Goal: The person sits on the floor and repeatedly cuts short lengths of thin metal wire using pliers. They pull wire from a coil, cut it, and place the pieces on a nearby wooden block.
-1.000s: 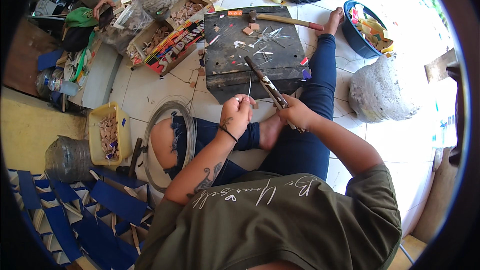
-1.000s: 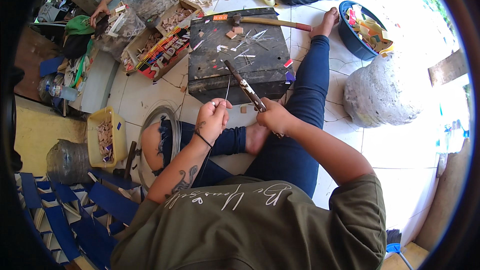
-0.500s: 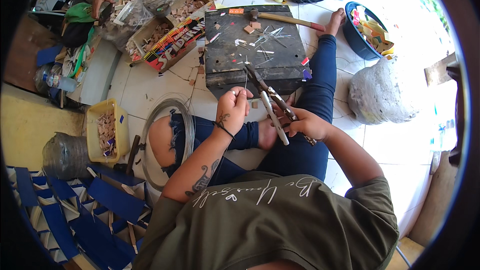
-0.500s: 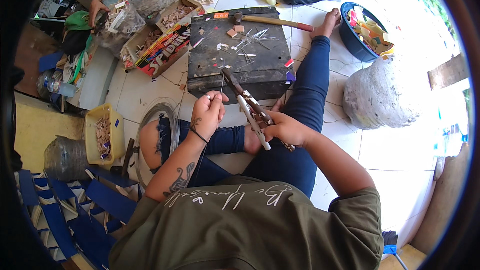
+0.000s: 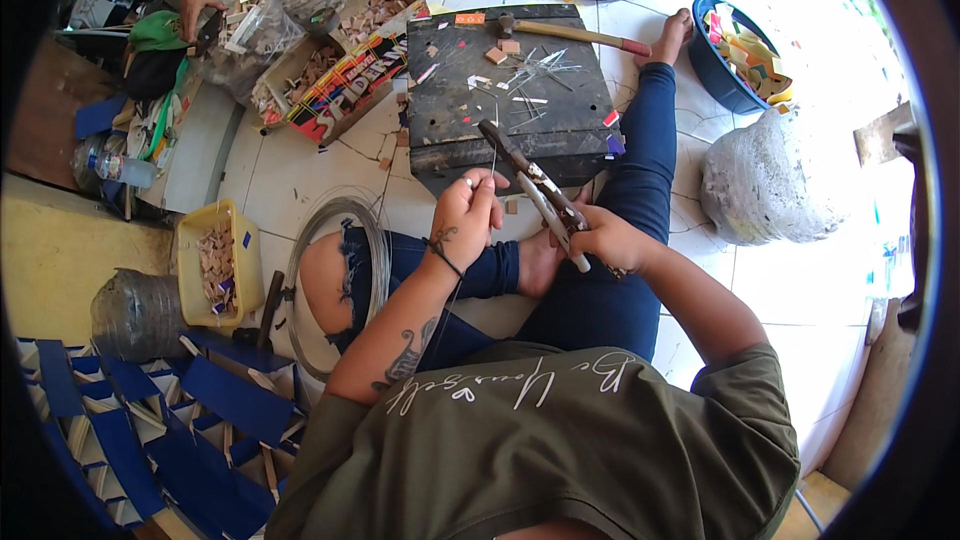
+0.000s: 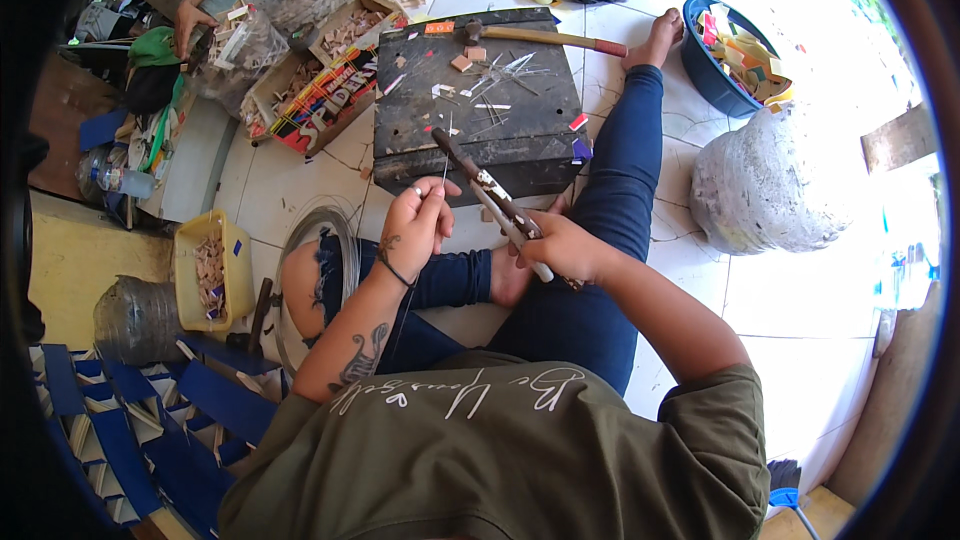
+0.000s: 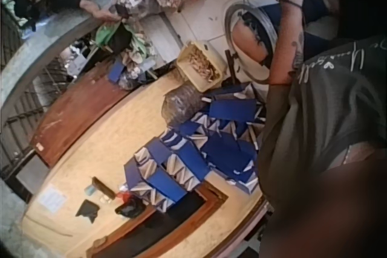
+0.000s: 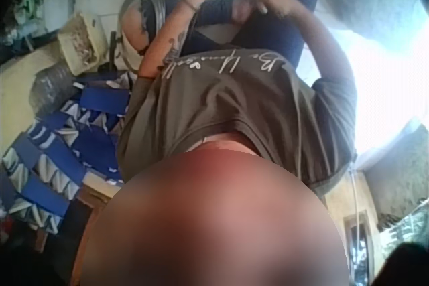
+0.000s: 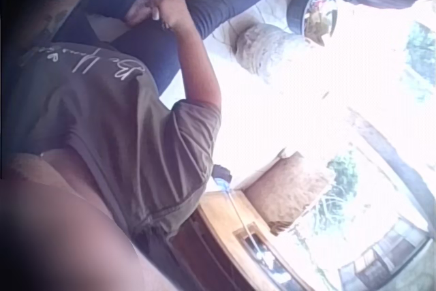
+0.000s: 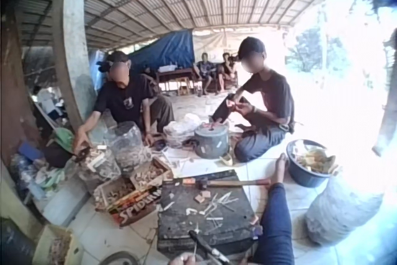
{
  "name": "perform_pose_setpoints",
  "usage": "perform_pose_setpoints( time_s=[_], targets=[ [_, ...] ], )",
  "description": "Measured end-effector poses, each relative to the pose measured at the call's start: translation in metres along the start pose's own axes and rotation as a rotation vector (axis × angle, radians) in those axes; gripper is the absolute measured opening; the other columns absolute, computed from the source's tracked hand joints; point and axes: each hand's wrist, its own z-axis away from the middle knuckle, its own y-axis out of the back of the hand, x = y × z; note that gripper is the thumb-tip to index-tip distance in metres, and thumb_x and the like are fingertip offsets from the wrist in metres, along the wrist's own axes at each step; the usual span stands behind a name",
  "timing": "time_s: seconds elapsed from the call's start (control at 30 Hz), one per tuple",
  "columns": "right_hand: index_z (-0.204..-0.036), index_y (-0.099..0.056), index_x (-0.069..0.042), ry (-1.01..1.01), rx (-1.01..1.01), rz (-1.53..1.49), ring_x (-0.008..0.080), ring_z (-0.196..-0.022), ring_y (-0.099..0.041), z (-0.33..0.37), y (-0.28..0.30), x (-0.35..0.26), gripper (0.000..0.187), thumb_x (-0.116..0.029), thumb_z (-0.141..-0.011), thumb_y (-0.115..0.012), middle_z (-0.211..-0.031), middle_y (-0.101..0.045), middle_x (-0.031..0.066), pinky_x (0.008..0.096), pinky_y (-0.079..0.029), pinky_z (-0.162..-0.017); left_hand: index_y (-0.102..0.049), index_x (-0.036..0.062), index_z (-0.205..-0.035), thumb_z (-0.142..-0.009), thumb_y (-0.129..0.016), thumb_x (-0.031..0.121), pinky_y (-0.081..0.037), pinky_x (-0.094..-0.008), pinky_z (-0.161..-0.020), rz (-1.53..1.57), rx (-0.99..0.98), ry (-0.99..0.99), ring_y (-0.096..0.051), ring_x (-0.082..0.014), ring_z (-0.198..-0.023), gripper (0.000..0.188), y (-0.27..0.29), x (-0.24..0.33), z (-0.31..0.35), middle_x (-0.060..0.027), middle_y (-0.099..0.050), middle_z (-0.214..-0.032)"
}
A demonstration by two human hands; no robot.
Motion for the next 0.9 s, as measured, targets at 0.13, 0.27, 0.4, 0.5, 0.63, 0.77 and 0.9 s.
perform_pose_setpoints(
  time_s=[0.13, 0.27, 0.4, 0.5, 0.63, 0.77, 0.9],
  targets=[
    [-0.089, -0.055, 0.002, -0.115, 0.119, 0.018, 0.0168, -0.074, -0.055, -0.009, 0.005, 0.005, 0.024, -0.005, -0.066, -0.052, -0.082, -0.056, 0.0078, 0.0273, -0.044, -0.070, -0.054, 0.0019, -0.091, -0.093, -0.038, 0.017, -0.028, -0.0161, -0.035, -0.012, -0.013, 0.055, -0.035, -0.0031, -0.037, 0.022, 0.003, -0.009, 0.013, 0.0010, -0.045, -0.052],
    [-0.094, -0.052, 0.002, -0.058, 0.129, 0.042, 0.0162, -0.063, -0.055, -0.014, 0.000, 0.007, 0.029, -0.011, -0.068, -0.054, -0.070, -0.056, 0.0083, 0.0274, -0.044, -0.059, -0.054, 0.0007, -0.090, -0.093, -0.039, 0.016, -0.026, -0.0168, -0.034, 0.021, 0.030, 0.034, -0.034, -0.0031, -0.037, 0.021, -0.003, -0.016, 0.014, 0.0006, -0.045, -0.052],
    [-0.095, -0.051, 0.001, -0.125, 0.171, 0.046, 0.0148, -0.065, -0.053, -0.013, -0.001, 0.004, 0.028, -0.009, -0.068, -0.053, -0.072, -0.053, 0.0070, 0.0267, -0.044, -0.059, -0.054, 0.0003, -0.089, -0.092, -0.040, 0.015, -0.026, -0.0169, -0.034, 0.061, 0.045, 0.037, -0.033, -0.0031, -0.037, 0.021, -0.005, -0.014, 0.010, 0.0009, -0.044, -0.052],
    [-0.096, -0.049, 0.000, -0.163, 0.180, 0.065, 0.0136, -0.064, -0.052, -0.014, 0.000, 0.002, 0.029, -0.008, -0.069, -0.053, -0.073, -0.052, 0.0062, 0.0261, -0.043, -0.057, -0.054, 0.0002, -0.089, -0.092, -0.040, 0.015, -0.026, -0.0167, -0.034, 0.089, 0.055, 0.069, -0.033, -0.0029, -0.037, 0.021, -0.007, -0.012, 0.007, 0.0012, -0.044, -0.052],
    [-0.098, -0.048, 0.000, -0.142, 0.189, 0.106, 0.0140, -0.064, -0.053, -0.017, 0.000, 0.004, 0.030, -0.009, -0.069, -0.053, -0.073, -0.051, 0.0066, 0.0278, -0.044, -0.055, -0.054, 0.0000, -0.089, -0.092, -0.040, 0.014, -0.026, -0.0169, -0.033, 0.088, 0.048, 0.088, -0.033, -0.0030, -0.037, 0.020, -0.008, -0.011, 0.007, 0.0012, -0.044, -0.052],
    [-0.099, -0.049, 0.001, -0.081, 0.289, 0.329, 0.0172, -0.067, -0.055, -0.018, 0.000, 0.004, 0.031, -0.010, -0.070, -0.053, -0.074, -0.054, 0.0084, 0.0302, -0.045, -0.061, -0.054, -0.0001, -0.089, -0.092, -0.040, 0.014, -0.026, -0.0170, -0.033, 0.093, 0.056, 0.083, -0.033, -0.0031, -0.037, 0.020, -0.007, -0.010, 0.005, 0.0010, -0.044, -0.052],
    [-0.104, -0.049, 0.002, -0.038, 0.438, 0.713, 0.0212, -0.074, -0.058, -0.016, 0.002, 0.000, 0.038, -0.012, -0.070, -0.053, -0.081, -0.059, 0.0118, 0.0326, -0.046, -0.071, -0.053, 0.0001, -0.089, -0.092, -0.040, 0.015, -0.027, -0.0171, -0.033, 0.064, 0.037, 0.053, -0.034, -0.0033, -0.037, 0.020, -0.005, -0.008, 0.005, 0.0009, -0.044, -0.052]
  ],
)
